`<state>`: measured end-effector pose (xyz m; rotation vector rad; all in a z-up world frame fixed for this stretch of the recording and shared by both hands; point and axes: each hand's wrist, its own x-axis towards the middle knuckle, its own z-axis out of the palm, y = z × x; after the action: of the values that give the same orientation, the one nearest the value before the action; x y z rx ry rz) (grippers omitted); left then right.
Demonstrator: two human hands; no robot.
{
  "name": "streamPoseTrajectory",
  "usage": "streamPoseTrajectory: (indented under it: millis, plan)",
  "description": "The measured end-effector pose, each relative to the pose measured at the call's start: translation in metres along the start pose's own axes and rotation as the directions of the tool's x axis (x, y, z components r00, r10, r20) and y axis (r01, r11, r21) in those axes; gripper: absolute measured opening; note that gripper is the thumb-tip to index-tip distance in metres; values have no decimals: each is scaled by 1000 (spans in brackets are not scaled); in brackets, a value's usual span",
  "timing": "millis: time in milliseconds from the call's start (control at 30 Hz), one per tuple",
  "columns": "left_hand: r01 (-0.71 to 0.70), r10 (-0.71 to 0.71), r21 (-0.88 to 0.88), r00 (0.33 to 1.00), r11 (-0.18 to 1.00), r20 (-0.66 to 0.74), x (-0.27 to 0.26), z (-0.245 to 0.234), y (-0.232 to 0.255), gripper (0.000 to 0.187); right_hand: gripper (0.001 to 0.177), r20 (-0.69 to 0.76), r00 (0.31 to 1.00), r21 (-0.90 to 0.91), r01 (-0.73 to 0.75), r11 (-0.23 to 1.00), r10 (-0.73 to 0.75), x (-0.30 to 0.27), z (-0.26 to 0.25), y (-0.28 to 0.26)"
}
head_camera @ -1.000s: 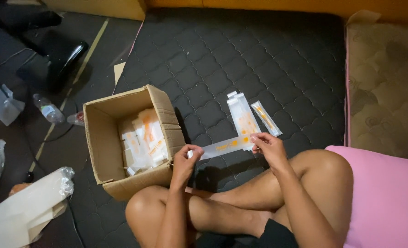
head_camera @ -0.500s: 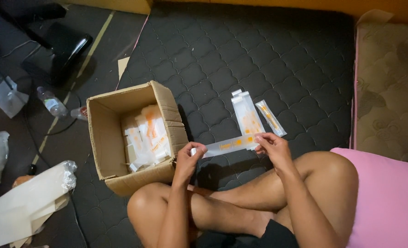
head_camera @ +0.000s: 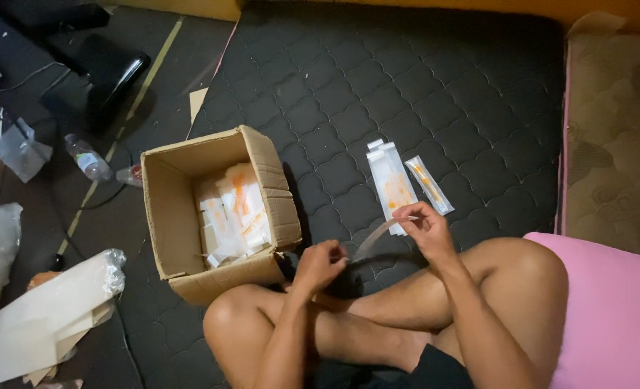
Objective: The person sits on the floor and repeatedly peels the backing off long strips of stickers with orange dots. They remove the backing from each strip and place the peeled strips on the floor next to a cardboard box.
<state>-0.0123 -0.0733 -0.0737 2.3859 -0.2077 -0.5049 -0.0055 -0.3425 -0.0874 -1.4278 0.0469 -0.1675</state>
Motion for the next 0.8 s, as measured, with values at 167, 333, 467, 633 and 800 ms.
streamPoseTrajectory:
  millis: [167,333,467,633,800]
  plan:
    - [-220,209,-70,968,973,-140,-4,-11,31,23,20,50,998,-54,47,997,-44,0,19,-15]
    - [-315,197,-459,937,830,-287,0,-8,40,20,38,90,995,-134,-22,991,34,-3,41,-32]
    - [-262,107,-598,954,757,-281,15,0,40,12,47,134,987,-218,-63,974,94,-11,51,-22]
    - [-221,32,-648,956,729,-291,32,-11,52,4,46,161,980,-226,-79,971,117,-20,51,-9]
    - [-236,7,-625,938,744,-346,58,-31,48,5,51,163,967,-158,-171,972,197,-33,51,-15]
